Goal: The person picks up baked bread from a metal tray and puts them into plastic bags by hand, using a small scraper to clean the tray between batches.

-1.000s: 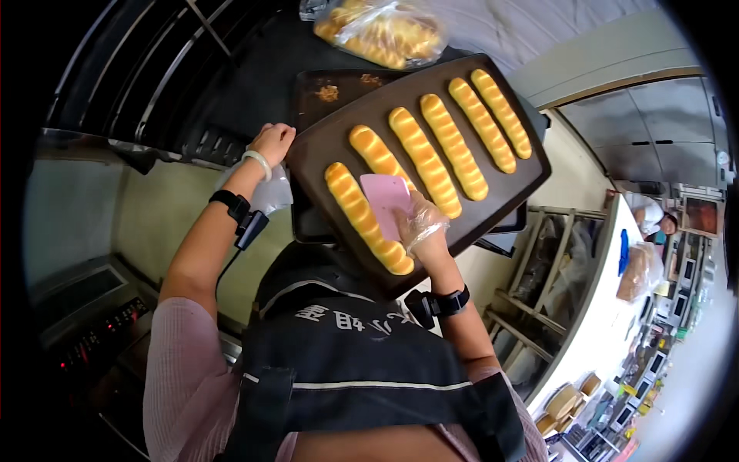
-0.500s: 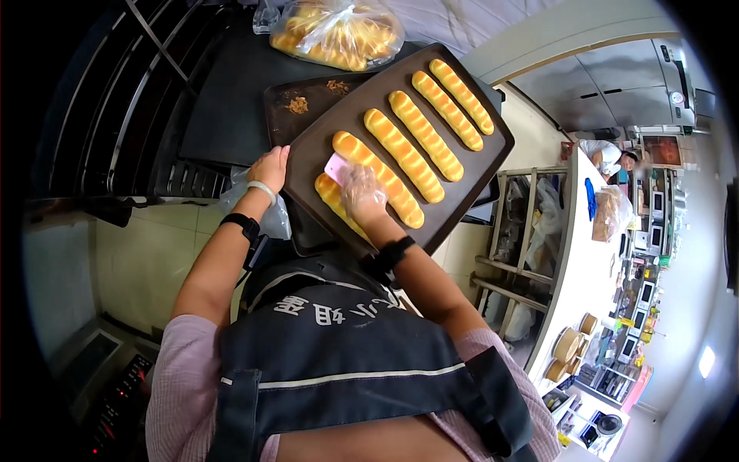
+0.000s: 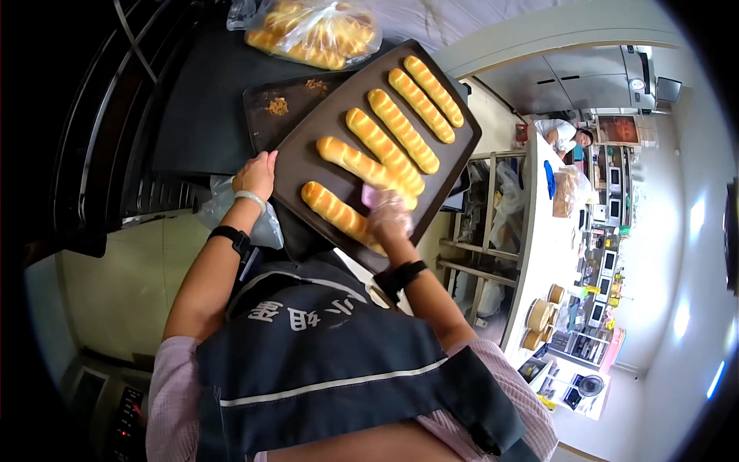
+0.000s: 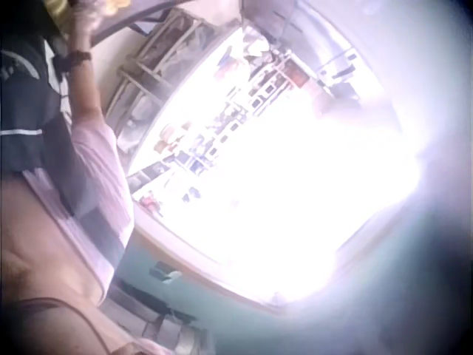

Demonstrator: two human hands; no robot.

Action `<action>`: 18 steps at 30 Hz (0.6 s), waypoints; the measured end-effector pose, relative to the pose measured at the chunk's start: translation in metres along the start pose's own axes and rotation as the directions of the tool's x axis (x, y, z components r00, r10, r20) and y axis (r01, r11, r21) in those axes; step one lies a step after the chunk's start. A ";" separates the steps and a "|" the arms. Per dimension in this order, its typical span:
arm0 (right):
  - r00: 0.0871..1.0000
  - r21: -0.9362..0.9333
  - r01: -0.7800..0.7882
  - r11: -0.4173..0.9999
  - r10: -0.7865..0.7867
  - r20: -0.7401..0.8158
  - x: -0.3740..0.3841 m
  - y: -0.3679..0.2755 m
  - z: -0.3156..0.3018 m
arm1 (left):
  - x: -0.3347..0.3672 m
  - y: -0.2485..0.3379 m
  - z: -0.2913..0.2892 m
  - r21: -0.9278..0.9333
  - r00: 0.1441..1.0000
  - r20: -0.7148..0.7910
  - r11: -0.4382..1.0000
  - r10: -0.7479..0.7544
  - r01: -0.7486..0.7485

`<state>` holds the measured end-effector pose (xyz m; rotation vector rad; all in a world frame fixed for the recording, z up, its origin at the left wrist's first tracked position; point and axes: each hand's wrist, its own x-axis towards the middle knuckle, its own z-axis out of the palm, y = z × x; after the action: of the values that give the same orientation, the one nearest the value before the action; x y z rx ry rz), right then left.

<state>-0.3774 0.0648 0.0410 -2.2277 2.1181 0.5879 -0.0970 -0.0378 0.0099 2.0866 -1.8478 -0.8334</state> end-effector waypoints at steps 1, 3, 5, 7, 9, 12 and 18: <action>0.999 -0.192 0.050 0.980 -0.050 0.008 -0.001 0.014 0.005 | -0.005 0.000 0.000 0.002 1.000 0.015 1.000 -0.004 0.004; 0.925 0.055 -0.209 0.976 0.179 0.336 0.010 0.002 -0.065 | -0.002 0.000 -0.005 0.010 1.000 0.016 1.000 -0.006 0.006; 0.992 0.101 0.079 0.992 -0.068 -0.106 -0.002 0.003 -0.021 | -0.001 0.001 -0.005 0.009 1.000 0.022 1.000 0.003 -0.003; 0.988 0.256 0.150 0.955 -0.134 -0.078 -0.006 -0.030 -0.064 | -0.001 0.000 -0.007 0.005 1.000 0.009 1.000 0.015 -0.015; 0.995 0.255 0.039 0.966 -0.013 -0.101 0.011 -0.031 -0.085 | 0.001 -0.002 -0.005 0.015 1.000 0.003 1.000 0.008 -0.008; 0.894 0.195 0.067 0.979 0.028 -0.448 0.055 0.002 -0.081 | 0.000 0.002 -0.008 0.018 0.999 -0.006 0.999 0.032 -0.032; 0.931 0.045 0.329 0.943 -0.315 -0.185 0.056 0.011 -0.073 | -0.003 0.007 -0.011 0.013 1.000 0.011 1.000 0.001 -0.001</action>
<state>-0.3687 -0.0096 0.0963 -2.5890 1.7401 0.2981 -0.0972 -0.0383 0.0235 2.0924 -1.8648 -0.8362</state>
